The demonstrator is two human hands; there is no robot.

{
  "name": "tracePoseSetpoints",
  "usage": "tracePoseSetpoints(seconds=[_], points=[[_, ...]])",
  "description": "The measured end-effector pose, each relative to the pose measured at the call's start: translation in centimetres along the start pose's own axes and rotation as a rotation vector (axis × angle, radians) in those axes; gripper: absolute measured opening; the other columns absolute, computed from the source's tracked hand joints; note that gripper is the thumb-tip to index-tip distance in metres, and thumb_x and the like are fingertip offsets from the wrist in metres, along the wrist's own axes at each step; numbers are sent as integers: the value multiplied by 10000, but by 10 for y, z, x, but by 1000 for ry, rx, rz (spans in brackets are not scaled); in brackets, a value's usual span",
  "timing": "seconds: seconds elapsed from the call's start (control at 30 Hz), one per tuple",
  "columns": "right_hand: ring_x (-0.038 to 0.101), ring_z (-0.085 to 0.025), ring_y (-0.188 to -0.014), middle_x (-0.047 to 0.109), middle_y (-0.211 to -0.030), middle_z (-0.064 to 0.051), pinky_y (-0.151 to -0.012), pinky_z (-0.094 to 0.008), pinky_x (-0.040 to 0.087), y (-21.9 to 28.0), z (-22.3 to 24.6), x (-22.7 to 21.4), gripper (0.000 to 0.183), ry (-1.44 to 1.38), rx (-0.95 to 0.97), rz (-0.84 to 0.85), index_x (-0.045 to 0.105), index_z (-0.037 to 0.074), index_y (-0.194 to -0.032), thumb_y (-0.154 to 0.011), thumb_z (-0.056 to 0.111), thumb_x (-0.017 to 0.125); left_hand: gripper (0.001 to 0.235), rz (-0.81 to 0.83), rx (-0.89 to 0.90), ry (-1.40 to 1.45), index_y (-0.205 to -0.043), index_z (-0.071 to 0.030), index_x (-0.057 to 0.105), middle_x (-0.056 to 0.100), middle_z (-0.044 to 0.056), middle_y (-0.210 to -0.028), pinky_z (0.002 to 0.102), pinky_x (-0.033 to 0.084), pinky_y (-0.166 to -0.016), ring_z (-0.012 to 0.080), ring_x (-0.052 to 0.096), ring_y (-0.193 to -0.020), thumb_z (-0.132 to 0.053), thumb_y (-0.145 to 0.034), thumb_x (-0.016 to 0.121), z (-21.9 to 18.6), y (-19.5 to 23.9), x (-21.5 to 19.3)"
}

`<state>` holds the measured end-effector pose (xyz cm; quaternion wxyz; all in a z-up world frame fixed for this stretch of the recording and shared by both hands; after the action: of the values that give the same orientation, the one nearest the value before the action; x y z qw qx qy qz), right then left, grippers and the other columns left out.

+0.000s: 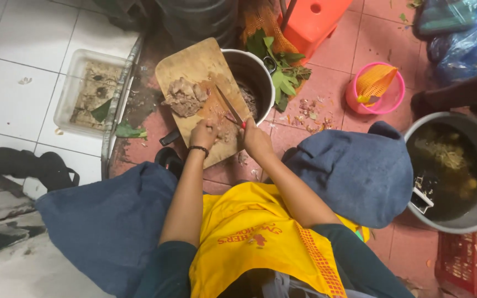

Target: The person cuts cooked meat into smaller pieces on a wooden cutting board using a knife.

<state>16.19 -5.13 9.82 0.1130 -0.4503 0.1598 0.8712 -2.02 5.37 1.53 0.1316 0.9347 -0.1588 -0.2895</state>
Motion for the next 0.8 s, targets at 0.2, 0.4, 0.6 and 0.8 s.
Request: tracePoseSetpoints(seconds=[0.2,0.4,0.6,0.8], points=[[660,-552,-814,696,-867,-326,-720,-641,490,28,-15,11,286,36,8,142,386,57,-1175,-1061,314,430,334,-296,221,-131,-1040,-97,701,739,140,-865,387,578,-695,293,721,-798,-111,-730,825,15,-7,-13],[675,-528,-781,691,-874,-340,-680,-620,511,49,-17,41,395,103,-172,119,316,-40,-1327,-1041,218,404,514,-168,256,57,-1224,-130,651,661,82,-770,363,576,-668,230,694,-703,-23,-746,808,-10,9,-3],[663,-543,-719,690,-809,-337,-638,-641,500,70,2,27,480,127,-143,144,268,-128,-1354,-1028,197,403,542,-296,394,-87,-1158,-134,677,604,121,-877,384,546,-660,268,650,-718,-3,-656,832,-18,10,-3],[684,-532,-780,683,-822,-342,-708,-625,524,93,-8,52,221,179,-95,219,403,-24,-1135,-1029,169,396,355,-252,266,-22,-1004,-101,604,586,117,-950,382,557,-684,262,661,-728,-13,-719,796,-9,2,7]])
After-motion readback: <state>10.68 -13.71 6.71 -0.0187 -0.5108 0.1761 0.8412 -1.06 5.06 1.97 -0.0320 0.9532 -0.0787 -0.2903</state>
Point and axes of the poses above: each hand's wrist, its own y-axis away from the middle knuckle, its own x-axis out of the palm, z = x × y, the point moved 6 cm from there along -y, towards the middle knuckle
